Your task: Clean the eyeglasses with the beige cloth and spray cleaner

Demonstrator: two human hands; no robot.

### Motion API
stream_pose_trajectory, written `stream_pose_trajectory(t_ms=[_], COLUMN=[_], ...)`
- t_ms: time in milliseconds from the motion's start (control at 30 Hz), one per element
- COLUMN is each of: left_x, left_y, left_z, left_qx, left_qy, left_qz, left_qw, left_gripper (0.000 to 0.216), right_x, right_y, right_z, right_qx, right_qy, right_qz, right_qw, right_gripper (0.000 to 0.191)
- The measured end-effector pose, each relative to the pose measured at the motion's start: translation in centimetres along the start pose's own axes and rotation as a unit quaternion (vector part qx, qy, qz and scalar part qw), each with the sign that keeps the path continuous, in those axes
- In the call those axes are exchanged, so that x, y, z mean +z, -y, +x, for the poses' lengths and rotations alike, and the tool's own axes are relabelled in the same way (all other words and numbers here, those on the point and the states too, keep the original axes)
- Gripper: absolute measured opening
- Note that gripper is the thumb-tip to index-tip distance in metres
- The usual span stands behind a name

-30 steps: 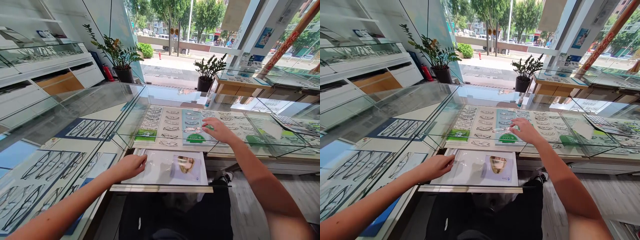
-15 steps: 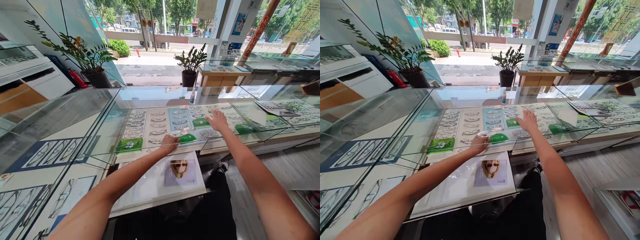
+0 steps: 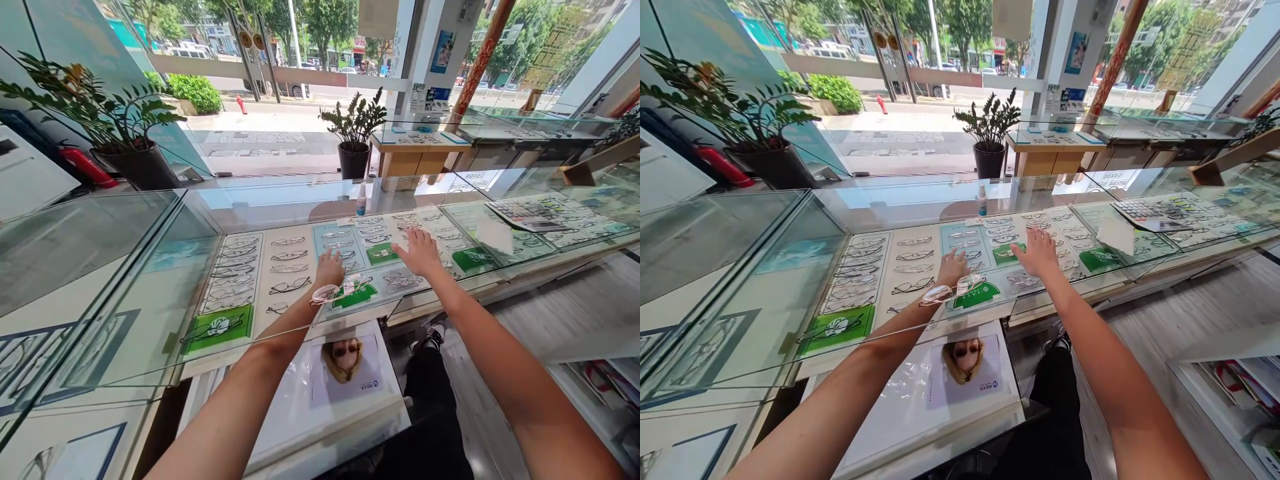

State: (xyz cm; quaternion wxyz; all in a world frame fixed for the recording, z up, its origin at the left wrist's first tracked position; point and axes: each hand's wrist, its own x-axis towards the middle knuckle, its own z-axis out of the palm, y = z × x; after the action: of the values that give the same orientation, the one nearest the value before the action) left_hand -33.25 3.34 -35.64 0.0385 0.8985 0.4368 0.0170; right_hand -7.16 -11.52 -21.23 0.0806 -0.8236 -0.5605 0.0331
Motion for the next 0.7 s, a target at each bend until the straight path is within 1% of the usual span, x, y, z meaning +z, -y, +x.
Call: stream_pose_trajectory(t_ms=[167,267,367,533,700], left_x=[1.0,1.2,1.2,0.3,-1.5], left_y=[-1.0,-1.1,-1.1,-1.1,-1.0], left_z=[1.8,2.5,2.7,1.9,-0.3], left_qx=[-0.026,-0.039,-0.037,-0.030,-0.009], left_qy=[0.021,0.029,0.031,0.007,-0.039], left_qz=[0.019,0.028,0.035,0.051,0.065], left_qw=[0.999,0.998,0.998,0.998,0.997], left_gripper=[0.048,0.048,0.047,0.050,0.053], right_x=[-0.2,-0.2,-0.1,0.0,-0.1], right_y=[0.3,0.3,0.3,0.3,0.6], right_z=[-0.1,-0.2,-0.1,0.1,0.0], right_qx=[0.002,0.001,-0.002,0.001,0.002], right_qy=[-0.001,0.001,-0.002,-0.003,0.000], right_qz=[-0.001,0.000,-0.001,-0.003,0.003], right_qw=[1.000,1.000,1.000,1.000,1.000], right_gripper=[0.090,0.090,0.090,0.090,0.090])
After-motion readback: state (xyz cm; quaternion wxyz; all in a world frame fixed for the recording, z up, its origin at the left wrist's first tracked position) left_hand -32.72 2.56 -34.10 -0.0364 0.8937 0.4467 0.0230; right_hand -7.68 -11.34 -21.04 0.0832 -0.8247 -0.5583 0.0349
